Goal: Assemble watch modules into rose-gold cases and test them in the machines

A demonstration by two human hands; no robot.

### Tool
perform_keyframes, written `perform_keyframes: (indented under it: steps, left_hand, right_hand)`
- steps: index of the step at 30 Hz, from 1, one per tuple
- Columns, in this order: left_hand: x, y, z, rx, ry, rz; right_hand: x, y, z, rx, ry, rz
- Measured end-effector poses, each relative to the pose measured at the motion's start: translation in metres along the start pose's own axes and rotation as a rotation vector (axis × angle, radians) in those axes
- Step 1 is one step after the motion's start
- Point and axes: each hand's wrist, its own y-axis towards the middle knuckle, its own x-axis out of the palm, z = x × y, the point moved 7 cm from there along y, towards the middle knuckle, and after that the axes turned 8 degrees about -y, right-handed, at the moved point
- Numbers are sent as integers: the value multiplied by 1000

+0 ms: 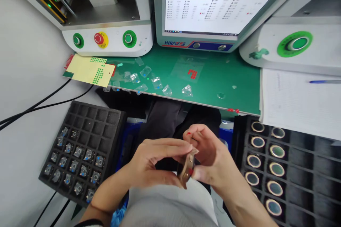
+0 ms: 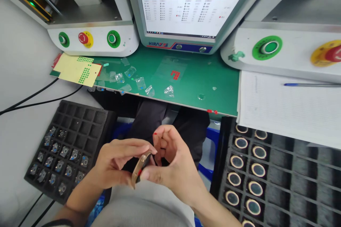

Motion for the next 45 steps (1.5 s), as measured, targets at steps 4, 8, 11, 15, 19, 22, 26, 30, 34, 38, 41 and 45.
perform_keyframes:
  steps: [4,8,11,15,19,22,26,30,34,38,41,45]
  left_hand:
    - [7,-4,-30,-318,-430,65]
    - [11,-6,-39,-308,-680,173]
    - [12,-8,-42,-289,-644,209]
    - [8,-8,-43,-289,-491,295]
    - [5,-8,-41,-271,-409,372]
    - [5,-9,-41,-260,-375,395]
    - [7,-9,-38,-213,-304,389]
    - [11,-8,-39,-244,-286,338]
    - [12,-9,-35,-190,-280,341]
    - [16,-11,-28,-123,-148,352]
    - [19,-11,-19,-78,4,344]
    - [26,-7,-9,-38,181,246]
  right_hand:
    - [-19,-3,-20,-235,-53,211]
    - [-37,-11,-26,-315,-55,395]
    - [-38,-14,-20,-305,-66,388]
    - [-33,-18,-14,-306,-83,350]
    - [-30,-21,-13,-324,-126,334]
    - [-28,-22,-10,-331,-166,333]
    - [-21,-21,-6,-337,-186,320]
    - [-12,-21,-7,-326,-131,280]
    - [-1,-22,-5,-293,-63,241]
    - [10,-23,-2,-250,-36,236]
    - [17,-24,-1,-243,-22,220]
    - [22,-23,-4,-236,15,170]
